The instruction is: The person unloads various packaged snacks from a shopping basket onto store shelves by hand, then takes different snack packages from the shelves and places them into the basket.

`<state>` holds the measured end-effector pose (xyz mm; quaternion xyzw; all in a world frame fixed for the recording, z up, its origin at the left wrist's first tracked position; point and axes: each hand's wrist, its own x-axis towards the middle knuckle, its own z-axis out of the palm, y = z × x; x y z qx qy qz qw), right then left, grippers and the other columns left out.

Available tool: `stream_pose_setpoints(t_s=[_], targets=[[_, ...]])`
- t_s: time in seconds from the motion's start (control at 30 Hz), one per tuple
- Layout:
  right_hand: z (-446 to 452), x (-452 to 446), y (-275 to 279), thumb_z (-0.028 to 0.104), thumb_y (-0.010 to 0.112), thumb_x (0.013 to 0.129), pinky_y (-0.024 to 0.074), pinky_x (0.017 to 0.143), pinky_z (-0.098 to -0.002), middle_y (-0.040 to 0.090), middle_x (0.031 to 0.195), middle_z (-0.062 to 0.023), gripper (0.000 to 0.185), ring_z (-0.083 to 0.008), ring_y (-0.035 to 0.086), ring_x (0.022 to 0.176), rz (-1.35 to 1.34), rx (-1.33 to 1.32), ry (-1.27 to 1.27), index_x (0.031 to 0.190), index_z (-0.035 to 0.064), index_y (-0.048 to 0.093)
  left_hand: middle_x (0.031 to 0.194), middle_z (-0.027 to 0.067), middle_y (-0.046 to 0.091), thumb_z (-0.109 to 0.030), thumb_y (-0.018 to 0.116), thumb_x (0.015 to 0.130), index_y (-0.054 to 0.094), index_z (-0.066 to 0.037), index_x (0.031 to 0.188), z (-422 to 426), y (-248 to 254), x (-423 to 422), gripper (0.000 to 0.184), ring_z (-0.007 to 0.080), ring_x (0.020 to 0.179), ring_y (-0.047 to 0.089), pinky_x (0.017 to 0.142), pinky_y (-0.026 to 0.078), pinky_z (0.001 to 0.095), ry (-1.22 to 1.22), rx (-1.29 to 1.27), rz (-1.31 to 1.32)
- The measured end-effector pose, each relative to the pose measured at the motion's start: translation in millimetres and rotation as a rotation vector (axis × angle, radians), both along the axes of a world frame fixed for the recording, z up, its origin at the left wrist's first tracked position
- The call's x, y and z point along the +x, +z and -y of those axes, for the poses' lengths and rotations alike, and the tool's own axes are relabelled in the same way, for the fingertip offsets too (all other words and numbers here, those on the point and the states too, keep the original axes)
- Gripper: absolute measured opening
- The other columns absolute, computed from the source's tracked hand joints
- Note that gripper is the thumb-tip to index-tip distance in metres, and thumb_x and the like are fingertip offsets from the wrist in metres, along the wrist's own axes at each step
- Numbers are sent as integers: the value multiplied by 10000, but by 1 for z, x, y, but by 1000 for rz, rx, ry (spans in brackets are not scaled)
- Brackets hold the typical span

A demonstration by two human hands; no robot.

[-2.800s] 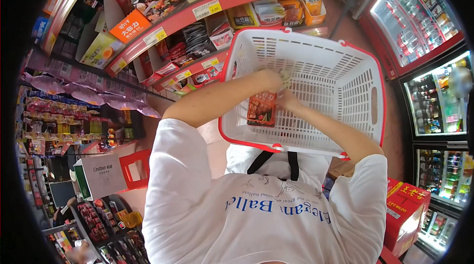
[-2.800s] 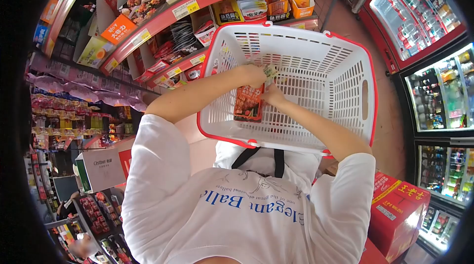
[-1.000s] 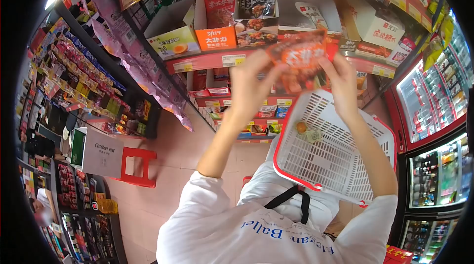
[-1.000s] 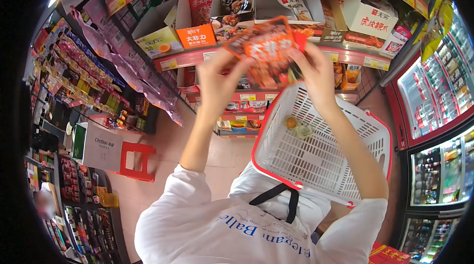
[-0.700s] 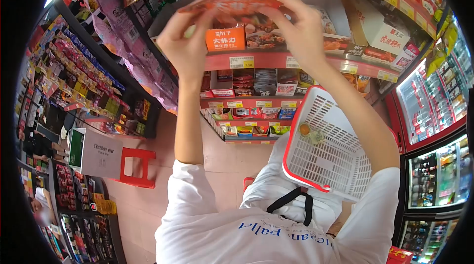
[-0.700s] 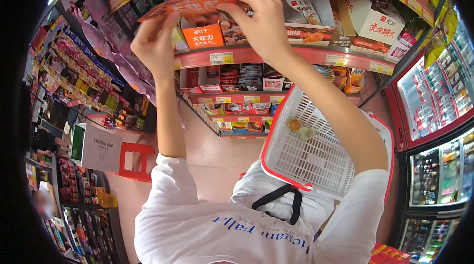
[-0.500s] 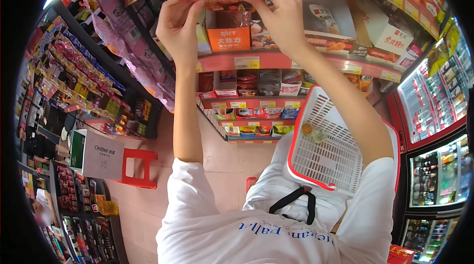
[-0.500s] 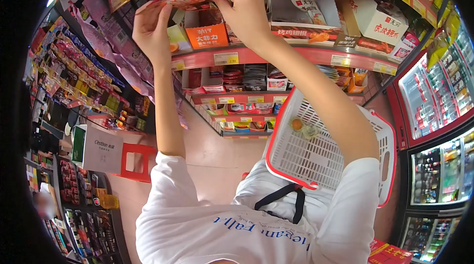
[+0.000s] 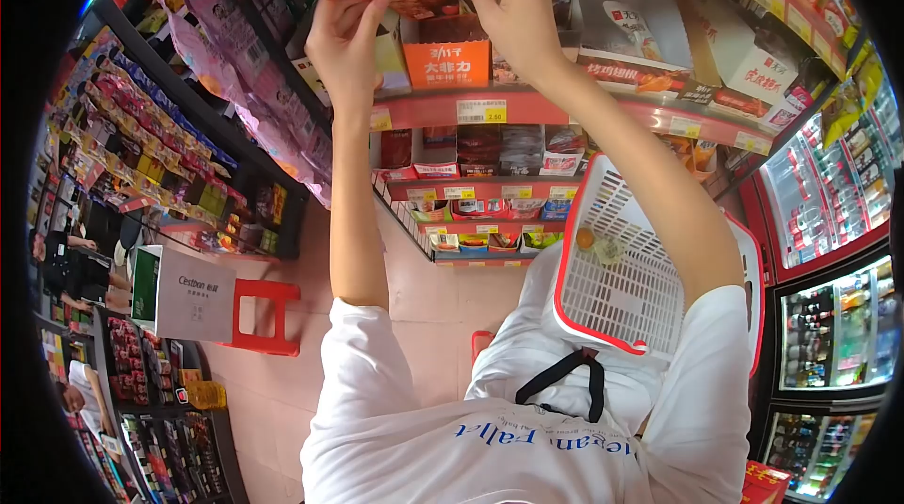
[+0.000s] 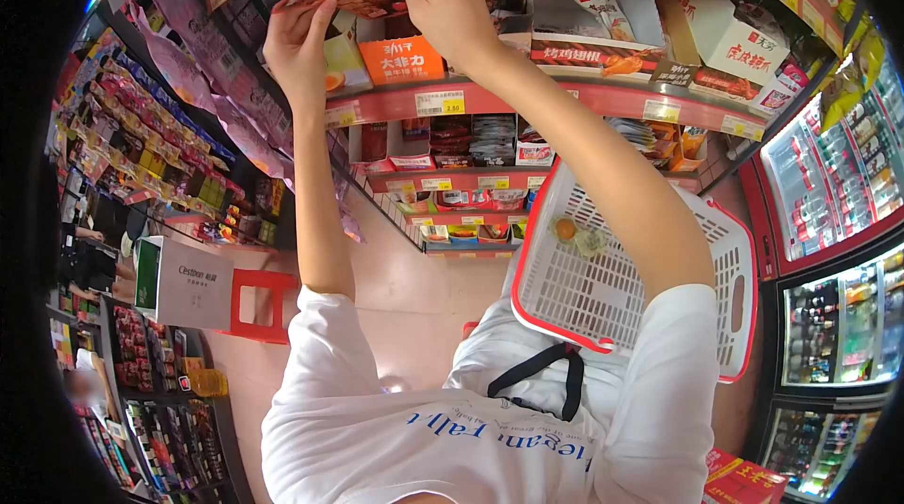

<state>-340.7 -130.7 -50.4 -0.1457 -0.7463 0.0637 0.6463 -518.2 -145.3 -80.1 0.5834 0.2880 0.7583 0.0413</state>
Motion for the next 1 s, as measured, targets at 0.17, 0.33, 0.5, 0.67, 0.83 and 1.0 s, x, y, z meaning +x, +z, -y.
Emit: stream_pose_setpoints(t_s=[0.17, 0.33, 0.5, 0.67, 0.83, 1.0], targets=[[-6, 11, -2, 12, 585, 858, 488, 636, -450, 601, 859, -297, 437, -401, 630, 744, 188, -42, -206, 1247, -68, 403, 779, 95, 697, -104, 699, 843, 610, 9, 954, -5, 8, 3, 181, 162, 732, 692, 639, 505, 275, 214, -34, -297], [-17, 9, -2, 107, 555, 914, 491, 586, -467, 619, 901, -302, 455, -417, 637, 732, 198, -144, -308, 1278, -81, 358, 795, 122, 689, -228, 701, 819, 610, -44, 950, -15, 27, 3, 245, 331, 726, 650, 628, 494, 371, 455, -112, -559], [-7, 15, 12, 53, 497, 904, 510, 573, -433, 582, 1044, -335, 447, -398, 617, 701, 338, -407, -333, 1305, -67, 338, 863, 122, 691, -281, 679, 849, 600, -55, 1075, -35, 40, -6, 329, 352, 840, 649, 707, 497, 399, 760, -159, -919], [-18, 13, 6, -4, 541, 821, 531, 673, -420, 368, 1318, -338, 489, -393, 584, 805, 438, -211, -511, 1286, -53, 399, 938, 160, 678, -313, 686, 835, 563, -64, 1150, -66, 42, -21, 419, 399, 964, 614, 806, 481, 451, 573, -458, -998], [-28, 13, -9, 36, 566, 805, 401, 967, -482, 458, 1207, -278, 418, -372, 491, 1104, 463, -32, -597, 1210, -45, 504, 1018, 167, 658, -249, 743, 756, 536, -132, 1212, -59, 26, 3, 514, 356, 1033, 596, 827, 480, 482, 730, -262, -942], [-43, 12, -15, 259, 517, 920, 271, 1072, -564, 460, 1322, -248, 437, -371, 414, 1264, 695, -93, -668, 1255, -21, 494, 1096, 106, 627, -193, 716, 737, 577, -168, 1185, -63, 15, 10, 470, 320, 1097, 536, 852, 446, 518, 901, -67, -1027]])
